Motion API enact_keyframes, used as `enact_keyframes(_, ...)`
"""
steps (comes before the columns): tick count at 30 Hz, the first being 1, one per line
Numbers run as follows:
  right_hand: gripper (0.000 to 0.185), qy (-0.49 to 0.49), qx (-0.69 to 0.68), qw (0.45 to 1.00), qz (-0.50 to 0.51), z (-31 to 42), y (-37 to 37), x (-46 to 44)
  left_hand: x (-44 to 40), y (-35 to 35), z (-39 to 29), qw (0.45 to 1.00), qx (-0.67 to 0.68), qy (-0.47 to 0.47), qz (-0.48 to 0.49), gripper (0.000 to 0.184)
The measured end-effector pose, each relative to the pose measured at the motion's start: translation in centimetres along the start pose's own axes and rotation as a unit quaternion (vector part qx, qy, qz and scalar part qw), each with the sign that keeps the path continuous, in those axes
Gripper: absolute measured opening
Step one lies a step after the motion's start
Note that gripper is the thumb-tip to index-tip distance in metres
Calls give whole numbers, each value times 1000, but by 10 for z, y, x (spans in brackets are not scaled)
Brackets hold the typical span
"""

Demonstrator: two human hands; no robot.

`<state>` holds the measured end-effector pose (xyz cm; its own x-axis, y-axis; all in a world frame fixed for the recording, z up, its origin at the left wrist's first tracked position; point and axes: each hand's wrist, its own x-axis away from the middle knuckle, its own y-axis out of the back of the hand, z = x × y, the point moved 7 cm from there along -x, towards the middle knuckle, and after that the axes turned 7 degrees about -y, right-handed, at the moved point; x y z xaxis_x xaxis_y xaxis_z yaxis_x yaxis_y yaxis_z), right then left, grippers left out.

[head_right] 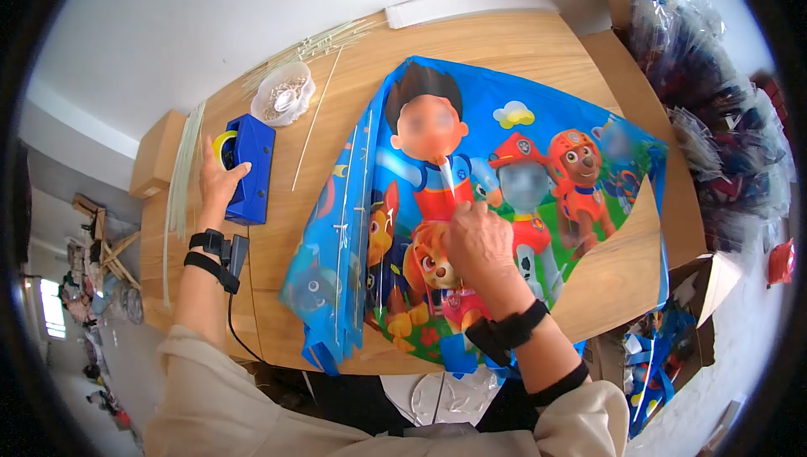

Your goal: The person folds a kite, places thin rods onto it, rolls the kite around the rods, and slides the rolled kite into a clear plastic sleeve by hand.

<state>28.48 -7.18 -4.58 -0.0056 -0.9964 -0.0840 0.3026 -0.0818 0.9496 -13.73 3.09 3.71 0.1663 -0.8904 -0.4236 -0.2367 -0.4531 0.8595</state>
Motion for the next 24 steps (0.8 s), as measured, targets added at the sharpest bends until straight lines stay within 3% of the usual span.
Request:
enact_keyframes(2, 10, 2, 14, 1000, -4, 7, 0, -1, 6, 5, -8, 999, -19, -31, -38, 95)
enact_keyframes(6, 12, -60, -13, 997, 37, 2, -1, -11, 39, 27, -64, 983, -51, -115, -131, 76)
enact_keyframes(7, 12, -60, -12, 997, 36, 0, -2, -12, 49, 18, -75, 989, 39, -113, -89, 64)
enact_keyframes(8, 12, -58, -35, 997, 26, -4, 0, -14, 60, 6, -81, 982, 42, -169, -73, 56)
enact_keyframes(10, 13, -42, -90, 995, 0, -12, 6, -18, 89, -9, -107, 985, 103, -131, 36, 40)
enact_keyframes(11, 13, -40, -89, 995, -3, -12, 14, -18, 105, -9, -125, 979, 143, -138, 46, 37)
enact_keyframes(13, 15, -14, -127, 990, -56, -9, 40, -18, 136, -15, -148, 968, 177, -128, 122, 38)
enact_keyframes(15, 17, 5, -158, 986, -52, -9, 60, -17, 166, -20, -164, 952, 179, -196, 151, 44)
enact_keyframes(16, 17, 4, -173, 981, -88, -11, 72, -17, 180, -13, -173, 953, 181, -193, 148, 44)
enact_keyframes(18, 19, -3, -187, 971, -148, -21, 96, -13, 204, 0, -179, 972, 5, -186, 144, 49)
enact_keyframes(20, 19, -31, -203, 967, -153, -44, 128, -7, 218, -12, -149, 982, 45, -141, 113, 51)
enact_keyframes(21, 18, 9, -219, 961, -167, -45, 154, 6, 221, -12, -136, 988, 83, -99, 85, 53)
enact_keyframes(24, 16, 72, -207, 960, -174, -38, 198, 52, 232, 9, -139, 982, 154, -97, 51, 47)
